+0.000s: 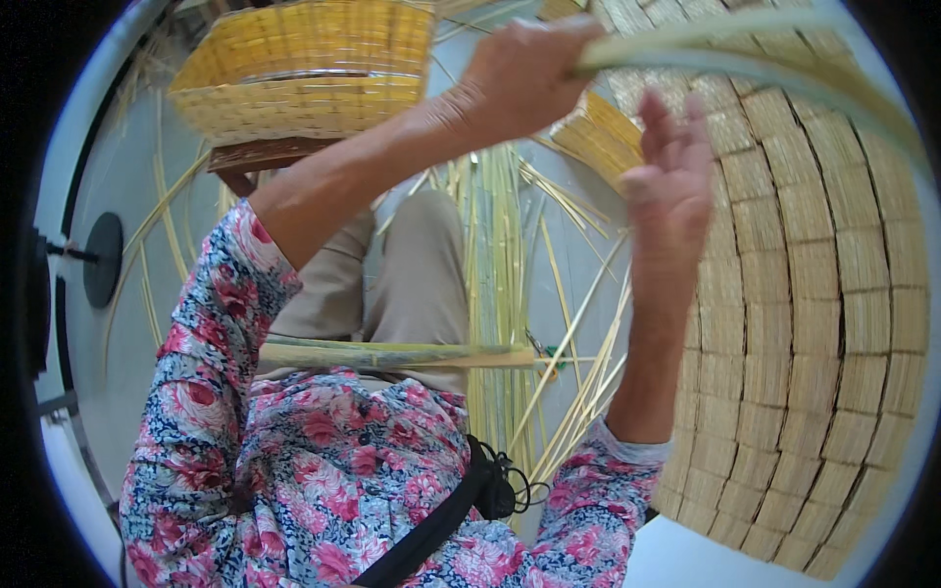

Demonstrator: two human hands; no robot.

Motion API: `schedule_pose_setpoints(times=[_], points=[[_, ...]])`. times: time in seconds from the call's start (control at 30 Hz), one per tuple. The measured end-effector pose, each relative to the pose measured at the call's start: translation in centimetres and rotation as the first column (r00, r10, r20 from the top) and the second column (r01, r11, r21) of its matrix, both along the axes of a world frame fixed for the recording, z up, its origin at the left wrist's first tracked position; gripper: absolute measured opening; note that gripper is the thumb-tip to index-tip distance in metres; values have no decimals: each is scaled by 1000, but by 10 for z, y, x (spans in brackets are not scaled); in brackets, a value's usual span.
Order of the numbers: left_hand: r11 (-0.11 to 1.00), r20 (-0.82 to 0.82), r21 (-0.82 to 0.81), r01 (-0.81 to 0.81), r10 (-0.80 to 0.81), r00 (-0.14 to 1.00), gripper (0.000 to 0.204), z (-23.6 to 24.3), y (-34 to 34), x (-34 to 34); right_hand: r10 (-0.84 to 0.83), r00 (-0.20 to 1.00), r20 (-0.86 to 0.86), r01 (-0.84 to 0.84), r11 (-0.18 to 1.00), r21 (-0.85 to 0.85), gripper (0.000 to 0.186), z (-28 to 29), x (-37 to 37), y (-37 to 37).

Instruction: The person weaves a rectangular basket using thin bamboo strips. They interlace the strips by hand, trim excess material with scissors, and adjust the basket's shape while seated.

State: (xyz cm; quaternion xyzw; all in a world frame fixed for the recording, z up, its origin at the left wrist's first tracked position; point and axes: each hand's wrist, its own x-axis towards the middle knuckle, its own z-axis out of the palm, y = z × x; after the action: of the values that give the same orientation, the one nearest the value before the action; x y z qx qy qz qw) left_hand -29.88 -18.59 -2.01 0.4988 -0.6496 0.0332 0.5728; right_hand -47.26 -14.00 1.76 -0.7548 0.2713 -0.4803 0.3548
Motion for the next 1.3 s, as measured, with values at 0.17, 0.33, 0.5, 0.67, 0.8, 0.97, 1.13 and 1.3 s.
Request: schedule_pose_setpoints(times=[0.17, 0.33, 0.5, 0.67, 0.8, 0.97, 1.13, 1.3], points=[[999, 27, -29, 35, -34, 999, 15, 4, 37, 8, 109, 924, 366, -115, 993, -7, 73, 51, 61, 4], [987, -119, 22, 159, -155, 981, 14, 31, 92, -1, 135, 898, 418, -148, 989, -2, 40, 93, 39, 13], [977, -176, -213, 0, -38, 984, 13, 37, 120, 26, 325, 768, 552, -473, 868, 147, 17, 123, 82, 38], [985, -207, -156, -74, 41, 977, 13, -17, 139, 56, 341, 766, 545, -486, 862, 145, 16, 86, 118, 56], [975, -325, -172, -139, 78, 943, 16, -66, 130, 73, 415, 765, 493, -560, 807, 189, 16, 75, 142, 57], [961, -489, -185, -205, 90, 868, 30, -84, 134, 87, 546, 683, 484, -681, 716, 152, 13, 70, 165, 61], [945, -434, -126, -302, 221, 873, 38, -150, 140, 99, 436, 789, 433, -560, 801, 214, 22, 11, 185, 62], [952, -523, 147, -270, 306, 795, 37, -245, 144, 112, 361, 879, 313, -457, 826, 331, 28, -78, 205, 63]])
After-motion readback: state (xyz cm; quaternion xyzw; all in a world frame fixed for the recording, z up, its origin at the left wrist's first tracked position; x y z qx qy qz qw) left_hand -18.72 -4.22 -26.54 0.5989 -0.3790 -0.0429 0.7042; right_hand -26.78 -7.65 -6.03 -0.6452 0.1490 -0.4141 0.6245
